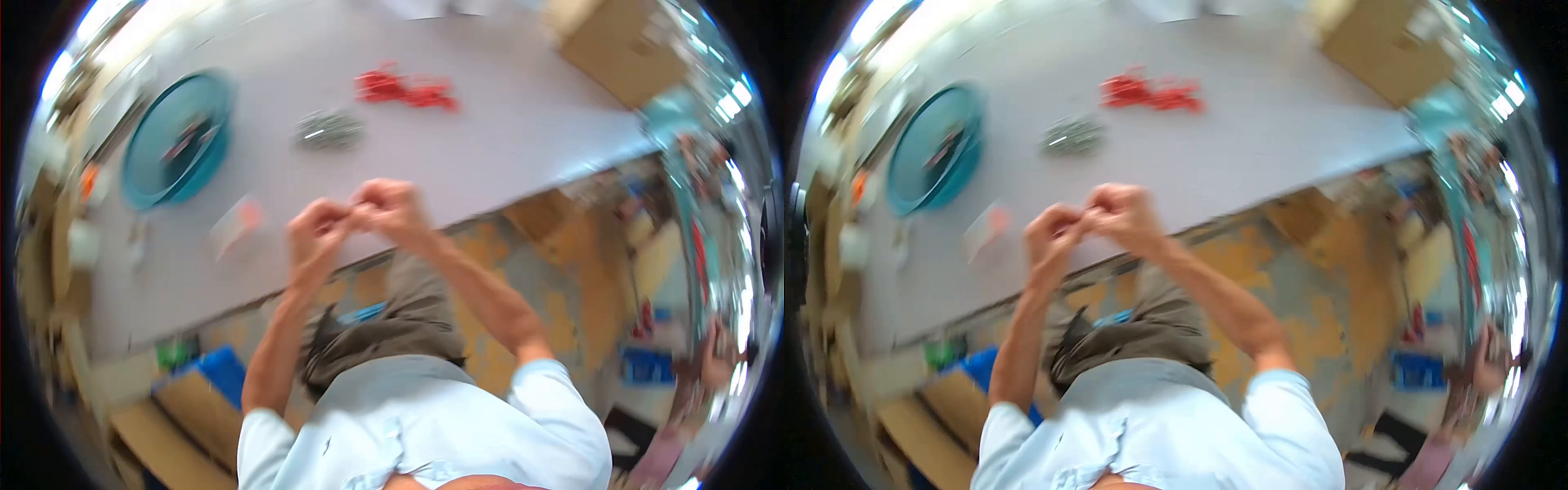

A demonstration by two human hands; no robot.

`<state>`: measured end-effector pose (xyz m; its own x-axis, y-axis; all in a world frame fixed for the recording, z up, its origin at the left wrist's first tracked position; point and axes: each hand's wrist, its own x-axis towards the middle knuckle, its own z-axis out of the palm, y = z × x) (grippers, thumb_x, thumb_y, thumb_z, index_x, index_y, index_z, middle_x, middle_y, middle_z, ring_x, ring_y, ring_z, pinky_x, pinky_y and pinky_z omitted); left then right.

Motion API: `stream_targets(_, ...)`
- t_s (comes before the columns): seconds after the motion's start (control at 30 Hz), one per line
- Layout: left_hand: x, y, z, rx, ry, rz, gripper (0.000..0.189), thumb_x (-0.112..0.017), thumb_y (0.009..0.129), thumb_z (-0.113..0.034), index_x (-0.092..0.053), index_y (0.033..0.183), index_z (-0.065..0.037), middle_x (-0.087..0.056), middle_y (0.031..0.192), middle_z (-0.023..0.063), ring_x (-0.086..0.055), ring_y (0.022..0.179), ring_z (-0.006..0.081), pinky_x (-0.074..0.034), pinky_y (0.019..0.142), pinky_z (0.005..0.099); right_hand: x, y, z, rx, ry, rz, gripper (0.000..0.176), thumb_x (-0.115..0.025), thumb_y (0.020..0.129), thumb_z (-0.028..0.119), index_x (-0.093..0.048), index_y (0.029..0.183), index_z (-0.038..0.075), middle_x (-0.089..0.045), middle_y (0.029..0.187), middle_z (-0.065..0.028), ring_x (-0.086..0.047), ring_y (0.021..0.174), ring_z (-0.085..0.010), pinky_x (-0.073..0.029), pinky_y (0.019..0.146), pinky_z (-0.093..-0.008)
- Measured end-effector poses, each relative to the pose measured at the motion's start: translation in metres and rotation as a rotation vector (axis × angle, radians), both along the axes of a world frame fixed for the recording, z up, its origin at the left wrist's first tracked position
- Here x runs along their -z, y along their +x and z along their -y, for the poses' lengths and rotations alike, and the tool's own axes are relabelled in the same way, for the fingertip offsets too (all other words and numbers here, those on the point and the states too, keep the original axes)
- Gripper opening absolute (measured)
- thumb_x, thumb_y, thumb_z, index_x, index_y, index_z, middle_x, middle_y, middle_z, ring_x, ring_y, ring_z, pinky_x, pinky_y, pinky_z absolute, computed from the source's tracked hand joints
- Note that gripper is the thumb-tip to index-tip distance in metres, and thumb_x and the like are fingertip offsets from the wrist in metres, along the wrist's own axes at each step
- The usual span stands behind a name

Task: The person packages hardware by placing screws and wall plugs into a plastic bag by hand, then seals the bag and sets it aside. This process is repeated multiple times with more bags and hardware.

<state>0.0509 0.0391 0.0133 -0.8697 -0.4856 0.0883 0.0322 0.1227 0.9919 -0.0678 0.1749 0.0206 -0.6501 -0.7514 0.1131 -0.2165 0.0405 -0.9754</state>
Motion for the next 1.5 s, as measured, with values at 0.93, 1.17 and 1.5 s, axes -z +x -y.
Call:
stream_targets(0.93,0.025,-0.023,0.004,-0.046,0.026,-0.092,0.005,-0.064,0.099,-0.002,-0.066,0.103,0.000,-0.068,0.091,0.0028,-0.063,0.081,0.0080,-0.053,0.072,0.0234,-0.002,0.016,-0.002,0.376,-0.062,-0.555,0.013,-0.068,0.076,0.009,-0.058,0.075,0.002,-0.064,0.077,-0.0153,-0.066,0.073,-0.0377,-0.052,0.065,-0.0465)
stream_targets(1.17,0.017,-0.043,0.025,0.043,-0.174,-0.082,0.002,-0.065,0.099,-0.002,-0.065,0.101,-0.001,-0.068,0.087,0.0028,-0.061,0.075,0.0083,-0.052,0.069,0.0236,-0.012,0.013,-0.012,0.394,0.037,-0.398,0.021,-0.074,0.083,0.018,-0.063,0.080,0.000,-0.067,0.073,-0.0148,-0.068,0.067,-0.0326,-0.052,0.062,-0.0439)
stream_targets(1.5,0.025,-0.050,0.018,0.113,-0.045,-0.094,0.003,-0.063,0.099,-0.001,-0.066,0.100,-0.001,-0.066,0.083,0.0011,-0.061,0.073,0.0075,-0.051,0.068,0.0233,0.007,-0.006,0.001,0.373,-0.065,-0.157,0.023,-0.074,0.085,0.020,-0.068,0.083,-0.002,-0.070,0.070,-0.0166,-0.071,0.064,-0.0281,-0.054,0.061,-0.0396)
